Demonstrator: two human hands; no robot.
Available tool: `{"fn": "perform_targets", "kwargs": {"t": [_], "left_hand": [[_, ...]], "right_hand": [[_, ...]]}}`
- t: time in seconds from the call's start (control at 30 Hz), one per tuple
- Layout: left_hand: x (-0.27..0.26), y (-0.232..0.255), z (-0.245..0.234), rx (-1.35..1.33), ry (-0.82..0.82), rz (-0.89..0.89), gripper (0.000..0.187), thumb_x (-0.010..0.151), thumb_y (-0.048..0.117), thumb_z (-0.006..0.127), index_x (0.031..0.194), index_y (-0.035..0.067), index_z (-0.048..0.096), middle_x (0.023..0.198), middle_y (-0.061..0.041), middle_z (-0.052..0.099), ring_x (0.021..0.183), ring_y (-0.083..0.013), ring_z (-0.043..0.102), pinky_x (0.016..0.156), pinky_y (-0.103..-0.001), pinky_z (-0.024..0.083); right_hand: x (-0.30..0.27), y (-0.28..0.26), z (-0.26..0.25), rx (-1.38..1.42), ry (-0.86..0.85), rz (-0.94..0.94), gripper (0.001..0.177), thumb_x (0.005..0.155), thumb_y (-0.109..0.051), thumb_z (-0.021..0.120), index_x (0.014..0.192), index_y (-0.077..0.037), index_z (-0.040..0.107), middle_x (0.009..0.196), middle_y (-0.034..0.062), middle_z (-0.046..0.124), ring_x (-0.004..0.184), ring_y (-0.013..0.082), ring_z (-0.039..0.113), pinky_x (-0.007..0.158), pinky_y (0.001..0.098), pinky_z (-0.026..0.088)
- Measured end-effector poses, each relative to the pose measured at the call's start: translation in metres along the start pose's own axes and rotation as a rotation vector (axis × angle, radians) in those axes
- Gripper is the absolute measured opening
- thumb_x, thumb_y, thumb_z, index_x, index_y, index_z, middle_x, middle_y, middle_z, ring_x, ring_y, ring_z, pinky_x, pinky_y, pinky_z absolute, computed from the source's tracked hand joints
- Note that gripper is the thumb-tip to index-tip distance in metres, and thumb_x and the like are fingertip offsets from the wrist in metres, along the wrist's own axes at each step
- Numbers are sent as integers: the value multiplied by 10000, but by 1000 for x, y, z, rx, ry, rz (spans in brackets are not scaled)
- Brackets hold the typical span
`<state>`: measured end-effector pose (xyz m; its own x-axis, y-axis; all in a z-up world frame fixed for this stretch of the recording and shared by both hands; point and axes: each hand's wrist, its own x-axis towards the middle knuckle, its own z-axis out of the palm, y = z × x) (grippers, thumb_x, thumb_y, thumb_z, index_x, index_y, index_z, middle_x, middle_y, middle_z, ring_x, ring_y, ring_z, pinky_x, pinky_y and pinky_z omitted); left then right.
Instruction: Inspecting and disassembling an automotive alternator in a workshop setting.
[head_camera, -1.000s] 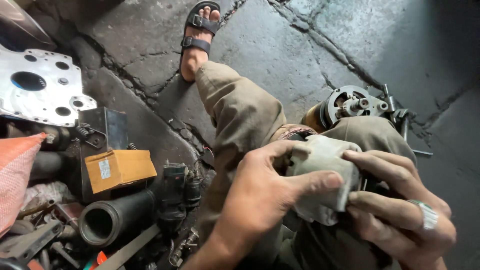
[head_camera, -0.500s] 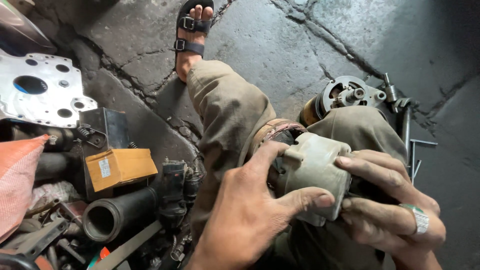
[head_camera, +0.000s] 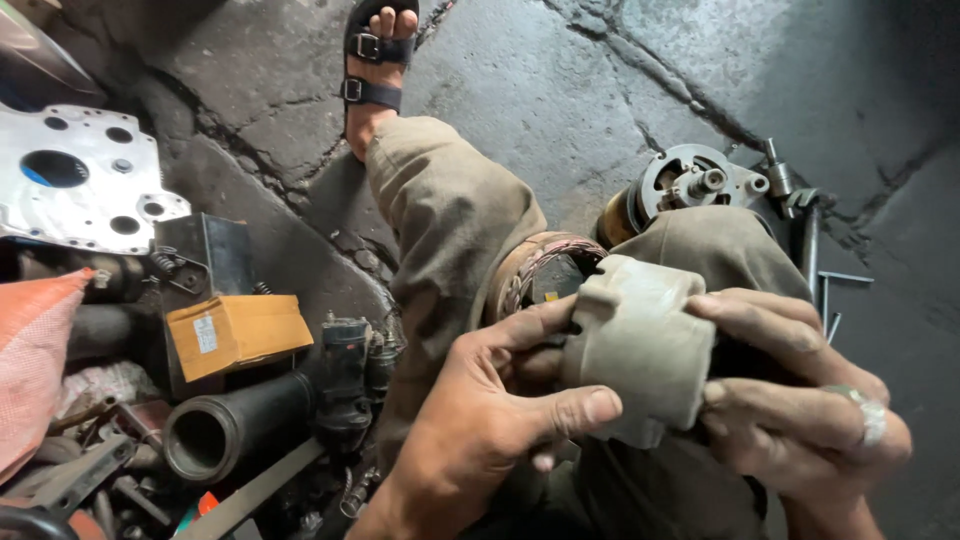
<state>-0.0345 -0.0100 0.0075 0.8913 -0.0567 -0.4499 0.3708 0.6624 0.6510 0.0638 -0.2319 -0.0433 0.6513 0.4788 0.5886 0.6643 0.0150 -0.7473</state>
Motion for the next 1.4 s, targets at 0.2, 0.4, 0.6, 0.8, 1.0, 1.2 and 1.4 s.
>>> {"fn": "perform_targets", "kwargs": {"t": [0.2, 0.4, 0.6, 0.8, 1.0, 1.2, 1.4], "left_hand": [[4, 0, 4, 89, -56, -4, 793, 796, 173, 871, 1498, 9, 540, 1037, -111, 784, 693, -50, 638, 494, -160, 461], [14, 10, 12, 234, 0, -19, 747, 714, 74, 867, 1381, -3, 539, 1029, -122, 759, 944, -140, 721, 863, -306, 583], [9, 8, 13, 109, 21, -22, 752, 738, 114, 888, 1410, 27, 562, 955, -90, 780, 594, -36, 605, 441, -150, 444], [10, 10, 13, 216, -18, -38, 666, 842, 66, 772, 1450, 21, 503, 957, -119, 759, 533, -17, 550, 403, -173, 405], [6, 13, 18, 163, -26, -36, 598, 897, 14, 701, 1450, -20, 475, 985, -145, 746, 514, -25, 529, 416, -180, 407], [3, 13, 26, 308, 76, -32, 438, 901, 12, 677, 1308, -10, 515, 957, -147, 776, 466, -39, 509, 394, -197, 410], [5, 15, 26, 286, 82, -71, 432, 903, 1, 673, 1303, -2, 509, 966, -152, 776, 467, -44, 525, 395, -208, 414]], "right_hand": [[-4, 6, 0, 40, 63, 22, 242, 955, -270, 794, 1054, -94, 661, 1241, 267, 681, 1162, 366, 730, 1002, 424, 607], [4, 0, 2, 6, 39, -15, 225, 908, -292, 764, 971, -104, 657, 1227, 284, 657, 1152, 383, 716, 947, 431, 606], [9, 1, 3, 119, 72, 22, 221, 911, -245, 789, 1005, -89, 663, 1238, 272, 662, 1206, 377, 707, 993, 445, 598], [7, -2, 0, 103, 74, 48, 203, 904, -238, 800, 1017, -113, 688, 1254, 239, 674, 1172, 331, 705, 1028, 454, 589], [-13, -3, 2, -72, 108, 79, 198, 954, -225, 798, 1073, -119, 682, 1244, 190, 726, 1256, 300, 667, 1079, 383, 526], [-4, -10, 9, 68, 212, 265, 222, 818, -211, 824, 976, -138, 686, 1206, 178, 714, 1333, 338, 663, 866, 361, 590], [-15, -4, 11, 38, 232, 154, 167, 982, -241, 819, 973, -110, 716, 988, -6, 743, 1267, 186, 698, 1233, 407, 427]]}}
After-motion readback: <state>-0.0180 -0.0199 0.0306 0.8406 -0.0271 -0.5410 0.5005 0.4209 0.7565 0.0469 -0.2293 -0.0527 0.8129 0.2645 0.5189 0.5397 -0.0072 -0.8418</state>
